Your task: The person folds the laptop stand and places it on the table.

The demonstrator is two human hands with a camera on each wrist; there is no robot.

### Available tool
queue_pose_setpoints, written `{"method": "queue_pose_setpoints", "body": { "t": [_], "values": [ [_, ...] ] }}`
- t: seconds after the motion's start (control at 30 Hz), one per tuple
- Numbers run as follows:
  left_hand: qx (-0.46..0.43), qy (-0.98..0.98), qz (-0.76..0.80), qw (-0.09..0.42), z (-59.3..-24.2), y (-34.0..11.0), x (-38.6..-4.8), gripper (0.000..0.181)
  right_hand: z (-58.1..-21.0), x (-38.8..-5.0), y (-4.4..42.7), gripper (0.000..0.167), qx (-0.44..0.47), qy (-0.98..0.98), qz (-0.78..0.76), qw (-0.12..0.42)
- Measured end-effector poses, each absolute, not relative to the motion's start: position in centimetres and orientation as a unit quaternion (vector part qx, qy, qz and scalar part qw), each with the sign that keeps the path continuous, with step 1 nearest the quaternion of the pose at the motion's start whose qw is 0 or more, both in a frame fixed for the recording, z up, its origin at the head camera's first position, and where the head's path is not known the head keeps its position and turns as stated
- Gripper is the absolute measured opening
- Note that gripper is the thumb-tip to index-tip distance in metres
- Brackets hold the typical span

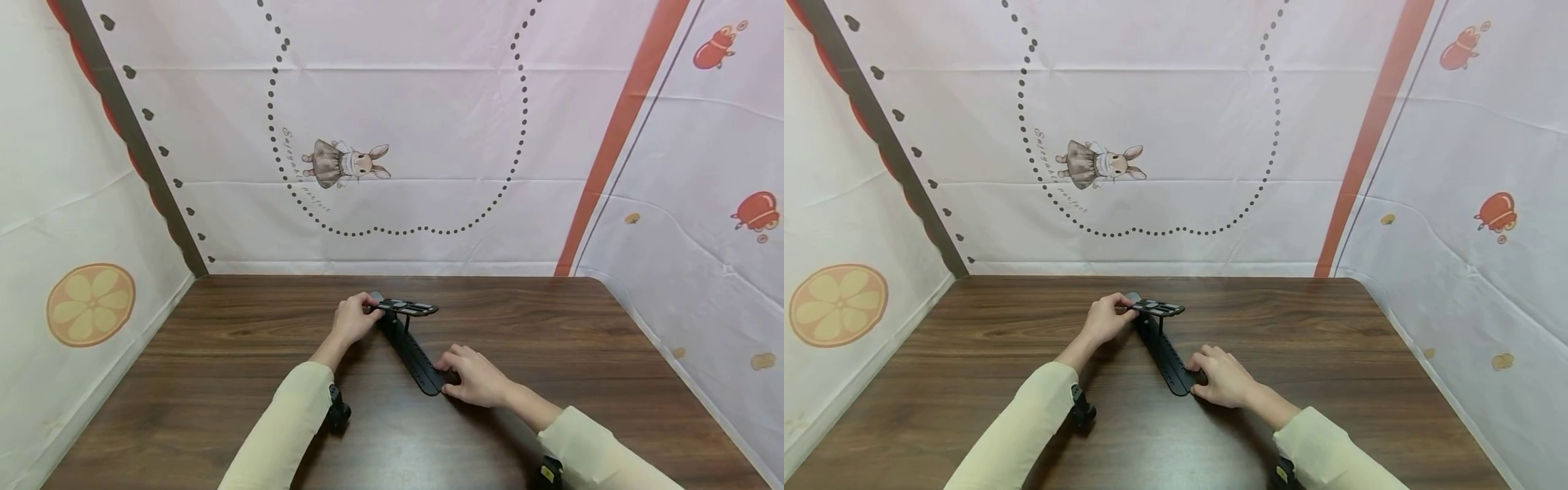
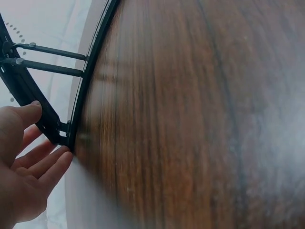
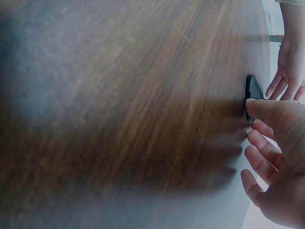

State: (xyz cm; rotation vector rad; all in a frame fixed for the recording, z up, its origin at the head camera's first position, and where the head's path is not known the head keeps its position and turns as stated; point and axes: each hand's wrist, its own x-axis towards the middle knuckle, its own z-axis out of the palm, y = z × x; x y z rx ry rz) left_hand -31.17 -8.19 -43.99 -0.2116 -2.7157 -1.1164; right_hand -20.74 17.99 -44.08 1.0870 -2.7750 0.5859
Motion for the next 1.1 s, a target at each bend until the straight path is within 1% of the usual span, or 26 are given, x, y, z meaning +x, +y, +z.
{"method": "queue_pose_setpoints", "body": {
  "t": [0.17,0.4,0.5,0.73,1.1],
  "values": [
    [-0.077,-0.915,-0.385,0.098,-44.0,-8.0,-31.2,0.014,-44.2,-20.8,17.8,0.026,0.363,-0.91,0.189,0.064],
    [-0.08,-0.909,-0.398,0.095,-44.0,-7.6,-31.2,0.015,-44.0,-20.6,17.0,0.028,0.357,-0.916,0.176,0.055],
    [-0.078,-0.909,-0.398,0.095,-43.9,-7.6,-31.2,0.015,-44.0,-20.6,16.8,0.031,0.355,-0.919,0.164,0.058],
    [-0.06,-0.913,-0.395,0.086,-43.9,-7.6,-31.0,0.017,-44.1,-20.6,16.7,0.042,0.372,-0.912,0.163,0.06],
    [-0.044,-0.931,-0.353,0.078,-43.4,-7.5,-30.5,0.021,-43.9,-20.9,16.9,0.041,0.395,-0.905,0.153,0.041]
  ]
}}
